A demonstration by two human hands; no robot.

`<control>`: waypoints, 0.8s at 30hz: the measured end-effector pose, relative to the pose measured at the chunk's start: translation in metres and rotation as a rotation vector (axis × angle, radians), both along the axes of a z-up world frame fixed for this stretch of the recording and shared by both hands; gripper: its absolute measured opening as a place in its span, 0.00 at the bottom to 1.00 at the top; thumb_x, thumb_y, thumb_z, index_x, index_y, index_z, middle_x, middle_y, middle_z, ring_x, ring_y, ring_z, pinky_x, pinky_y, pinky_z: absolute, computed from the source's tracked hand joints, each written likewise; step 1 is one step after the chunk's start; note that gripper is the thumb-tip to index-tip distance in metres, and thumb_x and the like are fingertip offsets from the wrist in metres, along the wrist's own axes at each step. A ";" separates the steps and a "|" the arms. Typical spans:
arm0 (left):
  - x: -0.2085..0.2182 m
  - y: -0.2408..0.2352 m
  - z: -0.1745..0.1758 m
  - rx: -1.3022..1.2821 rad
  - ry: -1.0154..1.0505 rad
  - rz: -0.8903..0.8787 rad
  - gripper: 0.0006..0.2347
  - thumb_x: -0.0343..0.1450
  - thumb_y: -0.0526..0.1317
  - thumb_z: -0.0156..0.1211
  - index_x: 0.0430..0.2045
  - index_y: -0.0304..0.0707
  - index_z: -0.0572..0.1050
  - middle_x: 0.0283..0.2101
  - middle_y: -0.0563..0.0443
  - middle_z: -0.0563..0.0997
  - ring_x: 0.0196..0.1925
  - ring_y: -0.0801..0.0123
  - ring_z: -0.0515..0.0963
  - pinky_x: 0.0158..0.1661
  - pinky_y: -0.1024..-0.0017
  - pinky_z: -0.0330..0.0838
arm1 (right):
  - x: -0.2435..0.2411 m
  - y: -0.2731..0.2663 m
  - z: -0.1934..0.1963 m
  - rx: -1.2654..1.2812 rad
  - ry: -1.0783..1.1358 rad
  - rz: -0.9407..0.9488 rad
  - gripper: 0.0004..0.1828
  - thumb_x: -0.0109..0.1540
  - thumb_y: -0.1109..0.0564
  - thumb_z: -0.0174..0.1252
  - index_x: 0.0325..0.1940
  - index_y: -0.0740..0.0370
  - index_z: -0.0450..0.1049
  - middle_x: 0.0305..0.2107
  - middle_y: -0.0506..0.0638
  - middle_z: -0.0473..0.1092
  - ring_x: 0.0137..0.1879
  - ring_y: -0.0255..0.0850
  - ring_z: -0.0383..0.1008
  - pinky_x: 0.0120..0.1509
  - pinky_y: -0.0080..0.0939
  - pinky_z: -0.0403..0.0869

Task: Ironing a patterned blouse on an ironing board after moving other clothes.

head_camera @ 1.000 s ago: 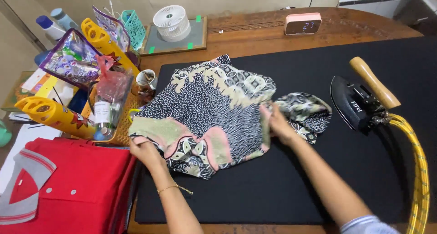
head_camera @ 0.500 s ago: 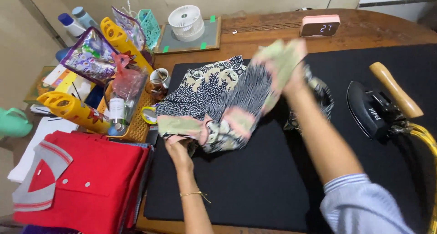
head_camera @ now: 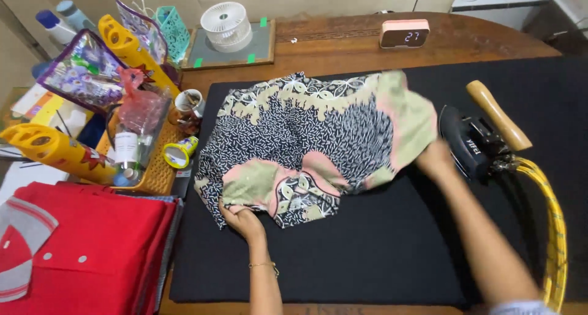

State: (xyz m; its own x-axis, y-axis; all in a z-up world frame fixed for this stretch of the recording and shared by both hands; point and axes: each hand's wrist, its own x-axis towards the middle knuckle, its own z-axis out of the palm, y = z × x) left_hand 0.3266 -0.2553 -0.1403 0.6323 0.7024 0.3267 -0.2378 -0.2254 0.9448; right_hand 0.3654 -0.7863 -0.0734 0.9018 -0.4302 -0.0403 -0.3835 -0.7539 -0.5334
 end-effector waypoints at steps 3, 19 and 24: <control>0.001 0.001 -0.009 -0.099 0.091 -0.025 0.20 0.81 0.39 0.43 0.67 0.24 0.69 0.56 0.33 0.81 0.51 0.52 0.81 0.51 0.61 0.77 | -0.022 0.029 -0.006 -0.061 0.145 -0.075 0.32 0.66 0.38 0.67 0.66 0.61 0.78 0.55 0.69 0.79 0.62 0.65 0.79 0.63 0.65 0.76; -0.003 -0.006 0.013 0.171 0.030 -0.004 0.17 0.79 0.34 0.42 0.59 0.21 0.73 0.51 0.30 0.84 0.50 0.42 0.84 0.56 0.56 0.76 | 0.007 0.058 0.074 1.600 -0.408 0.280 0.42 0.71 0.28 0.50 0.81 0.54 0.64 0.73 0.47 0.70 0.76 0.42 0.71 0.79 0.53 0.69; -0.003 -0.009 0.017 0.149 0.019 -0.049 0.17 0.78 0.33 0.43 0.58 0.22 0.74 0.51 0.31 0.85 0.51 0.41 0.85 0.57 0.55 0.76 | 0.045 0.003 0.082 1.167 -0.607 0.301 0.33 0.78 0.41 0.56 0.81 0.62 0.66 0.73 0.56 0.67 0.78 0.47 0.68 0.82 0.48 0.69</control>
State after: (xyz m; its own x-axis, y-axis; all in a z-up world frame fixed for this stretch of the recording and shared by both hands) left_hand 0.3236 -0.2648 -0.1237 0.6720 0.6149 0.4127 -0.2340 -0.3524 0.9061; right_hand 0.4106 -0.7829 0.0087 0.9603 -0.2024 0.1918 0.2386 0.2406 -0.9408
